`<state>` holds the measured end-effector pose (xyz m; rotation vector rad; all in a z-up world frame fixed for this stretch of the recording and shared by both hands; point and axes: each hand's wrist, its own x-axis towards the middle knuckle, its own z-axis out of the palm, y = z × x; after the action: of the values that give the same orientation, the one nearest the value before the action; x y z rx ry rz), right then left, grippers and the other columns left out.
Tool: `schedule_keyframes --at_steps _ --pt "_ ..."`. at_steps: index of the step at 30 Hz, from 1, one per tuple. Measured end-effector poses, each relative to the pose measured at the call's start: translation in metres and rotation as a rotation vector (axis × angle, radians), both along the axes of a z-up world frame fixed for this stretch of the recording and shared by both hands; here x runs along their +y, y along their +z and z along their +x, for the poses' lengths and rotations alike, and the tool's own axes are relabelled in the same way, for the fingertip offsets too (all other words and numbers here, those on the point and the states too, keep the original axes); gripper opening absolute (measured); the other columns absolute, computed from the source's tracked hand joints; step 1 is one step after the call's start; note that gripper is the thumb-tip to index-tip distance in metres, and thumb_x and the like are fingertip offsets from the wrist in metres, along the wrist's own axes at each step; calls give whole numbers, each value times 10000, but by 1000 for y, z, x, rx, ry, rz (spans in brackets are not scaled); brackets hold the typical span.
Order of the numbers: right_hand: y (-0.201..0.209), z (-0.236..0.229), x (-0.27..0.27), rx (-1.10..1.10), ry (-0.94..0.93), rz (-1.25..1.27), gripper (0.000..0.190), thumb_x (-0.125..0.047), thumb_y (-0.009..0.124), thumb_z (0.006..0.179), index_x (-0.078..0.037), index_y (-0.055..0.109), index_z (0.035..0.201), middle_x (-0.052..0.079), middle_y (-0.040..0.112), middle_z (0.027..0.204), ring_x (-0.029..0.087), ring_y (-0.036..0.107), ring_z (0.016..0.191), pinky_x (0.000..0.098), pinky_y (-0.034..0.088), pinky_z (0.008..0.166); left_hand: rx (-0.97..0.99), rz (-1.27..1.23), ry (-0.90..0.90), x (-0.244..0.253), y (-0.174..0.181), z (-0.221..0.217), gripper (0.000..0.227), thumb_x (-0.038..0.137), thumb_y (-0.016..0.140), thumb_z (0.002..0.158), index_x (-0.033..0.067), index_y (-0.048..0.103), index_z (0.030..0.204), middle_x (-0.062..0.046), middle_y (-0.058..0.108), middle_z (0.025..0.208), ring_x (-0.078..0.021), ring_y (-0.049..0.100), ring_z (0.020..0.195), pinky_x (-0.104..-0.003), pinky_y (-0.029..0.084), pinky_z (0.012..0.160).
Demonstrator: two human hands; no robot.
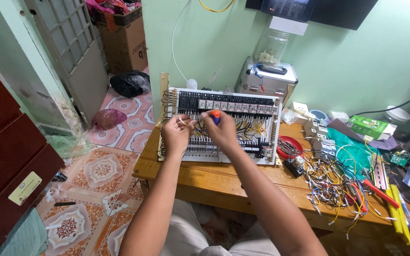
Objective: The person sits on the floor and works on an open electrical panel, using a screwdriver to tighten connections on the terminal blocks. They handle various colored wires, stripping and inserting them into the panel's terminals.
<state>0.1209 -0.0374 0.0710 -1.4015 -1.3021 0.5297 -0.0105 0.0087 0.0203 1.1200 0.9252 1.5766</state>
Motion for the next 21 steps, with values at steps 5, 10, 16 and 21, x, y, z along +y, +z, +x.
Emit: schedule_keyframes --at_steps 5,10,16,21 --pt "58 26 -38 -328 62 51 313 -351 658 1025 -58 734 941 167 644 792 267 649 641 345 527 593 71 32 67 -10 9 -1 296 94 839 818 26 704 1073 -142 777 861 -143 734 694 -269 620 579" --pt "96 34 -59 -435 107 451 187 -218 766 958 -60 686 1017 178 635 811 308 662 605 348 522 541 113 59 57 -1 6 -6 362 75 819 779 -1 638 1083 -172 764 845 -142 712 632 -221 582 526" --pt "85 27 -48 -566 279 608 176 -98 761 935 -29 648 1051 177 661 971 379 706 885 478 614 757 103 5 5 -5 19 -10 445 83 811 734 3 560 1092 -173 754 745 -140 687 506 -209 561 441" --pt "76 21 -39 -603 284 598 194 -134 751 956 -52 620 1072 151 661 1033 408 708 940 500 594 775 80 -51 -4 -17 33 -12 492 67 806 730 -10 538 1135 -183 751 763 -130 686 533 -189 552 438"
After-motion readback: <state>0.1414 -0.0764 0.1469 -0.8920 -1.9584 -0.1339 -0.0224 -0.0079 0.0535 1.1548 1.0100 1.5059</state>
